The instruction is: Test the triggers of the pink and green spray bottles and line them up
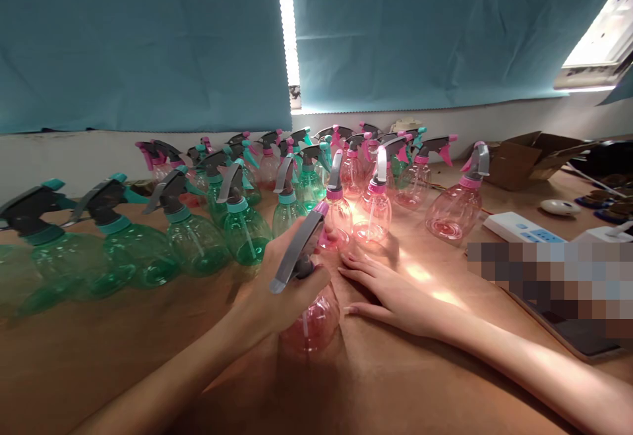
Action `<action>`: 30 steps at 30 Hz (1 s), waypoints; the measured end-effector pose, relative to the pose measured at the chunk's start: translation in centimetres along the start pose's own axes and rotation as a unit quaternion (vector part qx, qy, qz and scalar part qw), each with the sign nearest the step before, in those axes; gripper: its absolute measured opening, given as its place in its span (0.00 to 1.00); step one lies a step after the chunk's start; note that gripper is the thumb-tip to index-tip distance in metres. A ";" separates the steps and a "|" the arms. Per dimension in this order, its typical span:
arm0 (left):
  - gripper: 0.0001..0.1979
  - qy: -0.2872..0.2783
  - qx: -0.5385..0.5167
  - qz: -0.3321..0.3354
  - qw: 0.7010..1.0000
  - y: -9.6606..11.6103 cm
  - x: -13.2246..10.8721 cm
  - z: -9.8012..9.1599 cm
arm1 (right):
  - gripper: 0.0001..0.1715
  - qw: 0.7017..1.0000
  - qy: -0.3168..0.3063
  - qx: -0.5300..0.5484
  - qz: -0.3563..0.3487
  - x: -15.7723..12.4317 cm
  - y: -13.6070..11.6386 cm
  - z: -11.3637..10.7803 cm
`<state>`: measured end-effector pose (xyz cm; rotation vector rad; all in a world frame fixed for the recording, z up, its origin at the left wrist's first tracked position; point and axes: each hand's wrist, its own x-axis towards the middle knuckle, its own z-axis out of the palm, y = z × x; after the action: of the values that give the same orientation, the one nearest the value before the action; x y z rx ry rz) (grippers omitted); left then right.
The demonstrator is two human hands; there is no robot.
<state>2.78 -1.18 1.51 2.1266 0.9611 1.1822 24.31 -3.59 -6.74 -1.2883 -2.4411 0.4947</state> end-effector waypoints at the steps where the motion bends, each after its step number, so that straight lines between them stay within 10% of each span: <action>1: 0.04 -0.002 0.001 -0.001 1.000 0.0 0.0 0.1 | 0.43 1.000 0.001 -0.001 -0.002 0.0 0.1 0.0; 30: 0.15 -0.007 -0.022 -0.031 0.999 -0.1 -0.6 0.6 | 0.41 1.000 0.011 0.002 -0.016 0.0 0.2 0.1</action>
<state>3.06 -1.64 0.86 2.0519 0.9791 1.1468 24.44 -3.51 -6.96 -1.2442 -2.4384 0.4734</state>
